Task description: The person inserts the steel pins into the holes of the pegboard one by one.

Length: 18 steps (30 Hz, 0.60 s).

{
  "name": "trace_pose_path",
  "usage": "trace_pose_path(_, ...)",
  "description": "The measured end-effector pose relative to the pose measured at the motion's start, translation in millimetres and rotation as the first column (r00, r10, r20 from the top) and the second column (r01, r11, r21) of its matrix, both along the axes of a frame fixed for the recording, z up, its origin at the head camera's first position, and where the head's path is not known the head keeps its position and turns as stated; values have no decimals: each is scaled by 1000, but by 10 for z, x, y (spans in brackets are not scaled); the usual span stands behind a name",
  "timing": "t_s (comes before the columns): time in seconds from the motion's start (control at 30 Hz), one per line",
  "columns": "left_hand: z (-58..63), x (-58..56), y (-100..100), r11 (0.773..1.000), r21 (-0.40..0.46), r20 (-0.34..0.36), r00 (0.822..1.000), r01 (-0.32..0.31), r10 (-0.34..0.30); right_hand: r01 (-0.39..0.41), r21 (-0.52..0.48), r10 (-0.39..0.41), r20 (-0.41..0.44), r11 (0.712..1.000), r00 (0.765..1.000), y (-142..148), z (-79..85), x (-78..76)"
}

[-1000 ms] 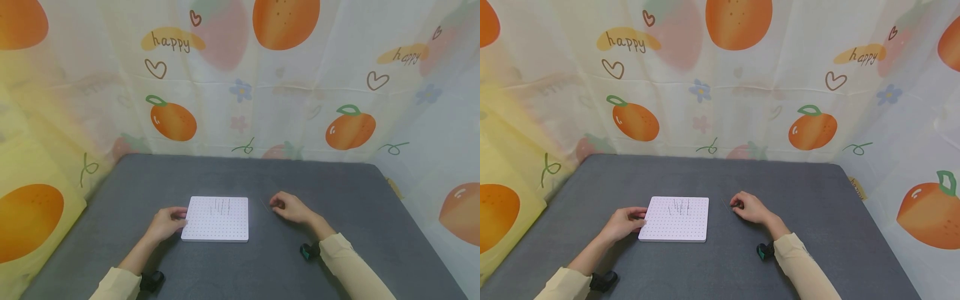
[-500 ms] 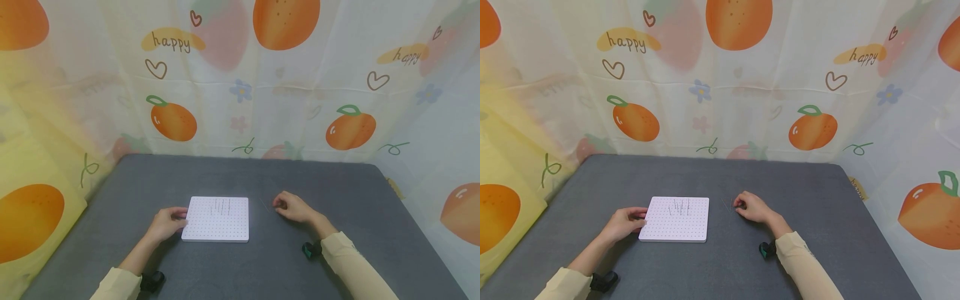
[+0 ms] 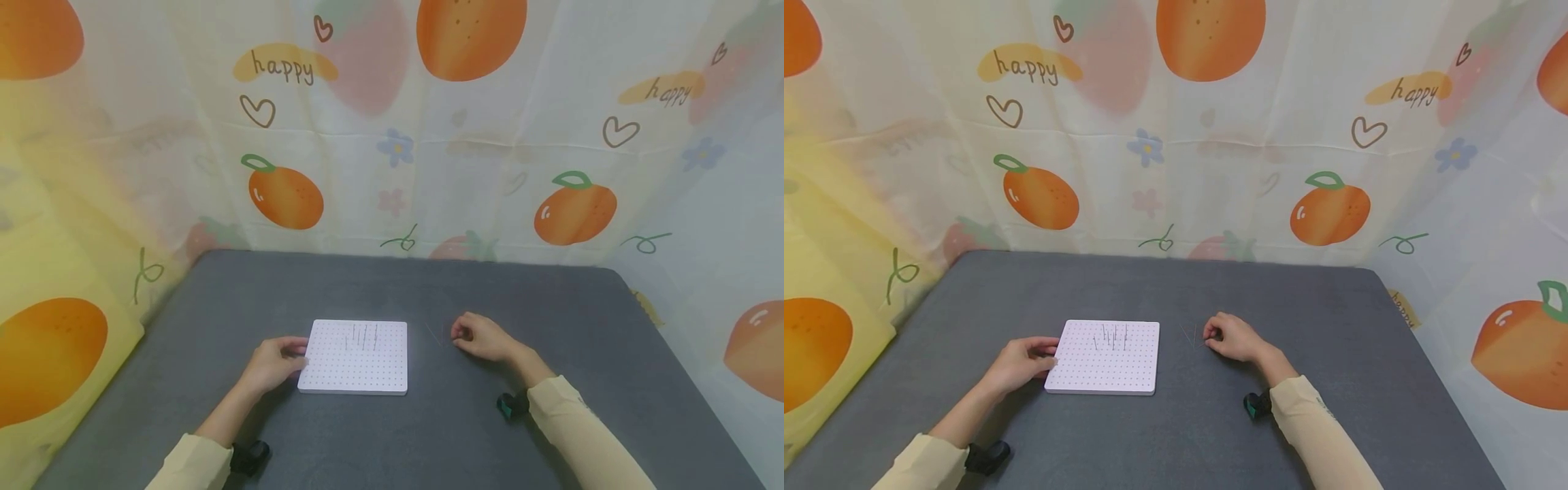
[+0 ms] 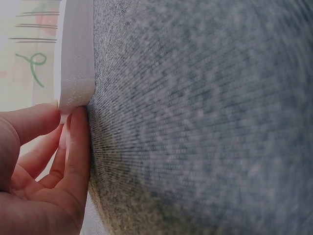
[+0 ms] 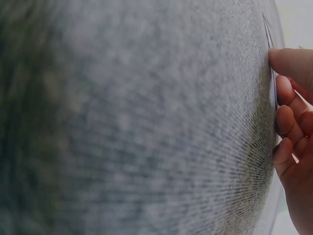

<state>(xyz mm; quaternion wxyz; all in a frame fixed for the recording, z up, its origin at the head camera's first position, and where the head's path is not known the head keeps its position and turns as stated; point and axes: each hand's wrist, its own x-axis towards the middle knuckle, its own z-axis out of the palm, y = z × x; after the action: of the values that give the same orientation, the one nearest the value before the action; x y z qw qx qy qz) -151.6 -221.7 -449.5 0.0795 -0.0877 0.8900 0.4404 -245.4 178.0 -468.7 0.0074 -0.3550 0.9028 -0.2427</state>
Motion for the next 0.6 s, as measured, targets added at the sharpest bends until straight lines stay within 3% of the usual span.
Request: trace_pose_path(0.6,-16,-10,-4,1000,4,-13,1000,4,-4,12,16,-13,30,1000,999,13,-13,-7)
